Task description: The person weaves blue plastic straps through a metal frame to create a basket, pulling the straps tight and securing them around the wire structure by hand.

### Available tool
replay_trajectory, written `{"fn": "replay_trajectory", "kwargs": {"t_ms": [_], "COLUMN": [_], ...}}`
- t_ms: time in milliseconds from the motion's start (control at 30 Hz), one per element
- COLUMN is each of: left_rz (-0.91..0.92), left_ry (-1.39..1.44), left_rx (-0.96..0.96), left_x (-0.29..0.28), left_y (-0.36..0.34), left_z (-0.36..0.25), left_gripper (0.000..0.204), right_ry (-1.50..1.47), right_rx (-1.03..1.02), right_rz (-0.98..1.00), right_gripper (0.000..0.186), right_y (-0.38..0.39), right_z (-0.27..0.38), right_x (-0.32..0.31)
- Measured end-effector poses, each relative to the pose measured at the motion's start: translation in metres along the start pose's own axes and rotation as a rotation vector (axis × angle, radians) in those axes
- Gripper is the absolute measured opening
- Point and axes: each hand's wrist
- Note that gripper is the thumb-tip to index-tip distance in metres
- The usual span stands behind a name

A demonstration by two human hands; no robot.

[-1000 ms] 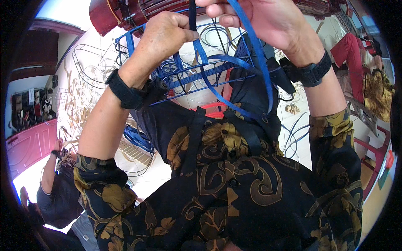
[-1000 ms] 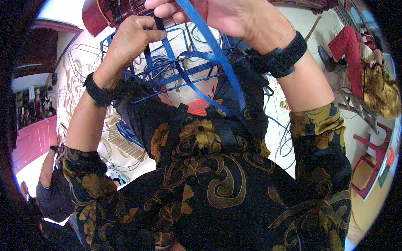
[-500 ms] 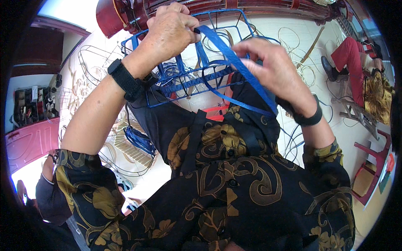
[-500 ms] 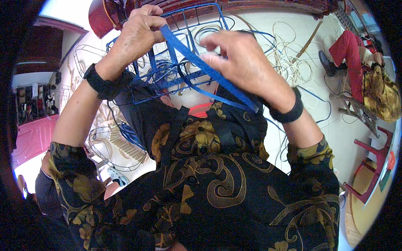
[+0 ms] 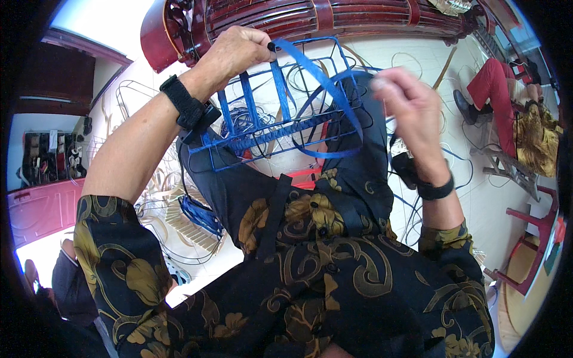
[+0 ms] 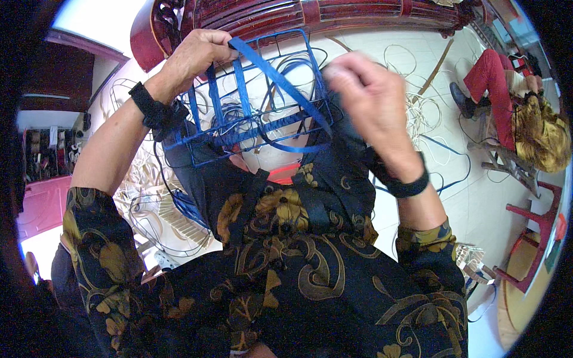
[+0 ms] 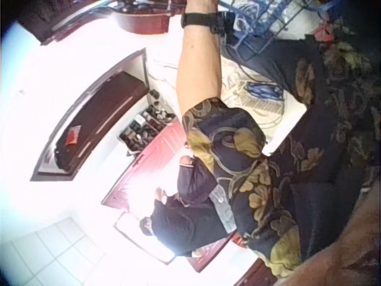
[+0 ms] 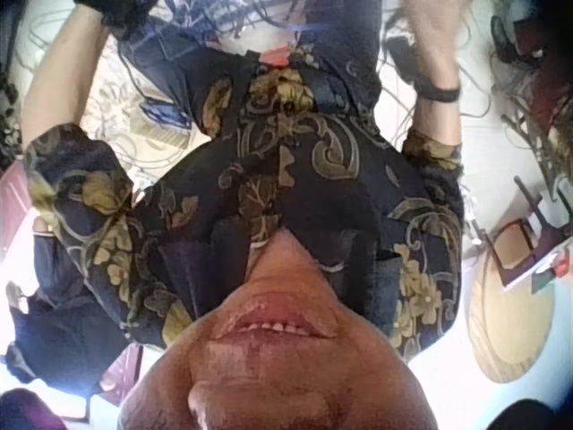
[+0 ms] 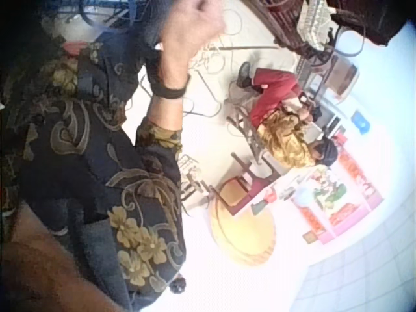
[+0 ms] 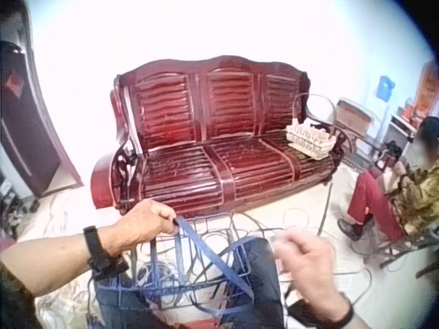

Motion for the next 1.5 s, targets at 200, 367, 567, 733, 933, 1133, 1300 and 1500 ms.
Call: {"fn": "replay_trajectory", "kwargs": {"t_ms": [200, 367, 567, 733, 933, 1133, 1300, 1500], "left_rz": [-0.053, -0.069, -0.066, -0.037, -0.116, -0.142, -0.201, -0.164], "left_ry": [0.032, 0.059, 0.106, 0.149, 0.327, 0.298, 0.162, 0.189], "left_rx": [0.011, 0.102, 0.021, -0.024, -0.042, -0.092, -0.108, -0.06], "left_x": [0.002, 0.01, 0.008, 0.004, 0.006, 0.008, 0.005, 0.012], "left_y": [0.006, -0.004, 0.003, 0.003, -0.004, -0.016, 0.004, -0.014], "left_z": [0.008, 0.009, -0.003, -0.01, -0.003, -0.005, -0.006, -0.004], "left_gripper": [0.013, 0.02, 0.017, 0.016, 0.011, 0.009, 0.009, 0.008], "right_ry": [-0.117, 0.517, 0.668, 0.407, 0.33, -0.29, -0.92, -1.227], "right_rx": [-0.127, 0.114, 0.084, -0.359, -0.585, -0.293, -0.245, -0.464], "right_rz": [-0.627, -0.56, -0.183, 0.145, 0.426, 0.864, 0.831, 0.364], "right_gripper": [0.022, 0.047, 0.036, 0.037, 0.045, 0.025, 0.032, 0.03], "right_y": [-0.013, 0.052, 0.053, 0.027, 0.009, 0.014, 0.028, 0.05], "right_z": [-0.025, -0.074, -0.063, 0.01, 0.028, 0.052, 0.067, 0.113], "right_x": [-0.143, -0.354, -0.23, -0.028, 0.091, 0.055, -0.034, -0.166]}}
Point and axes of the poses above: each hand's wrist, its own y-axis away from the middle knuckle, its own x-axis out of the palm, z = x × y, and after that the axes turned 7 degrees about -x, right-handed
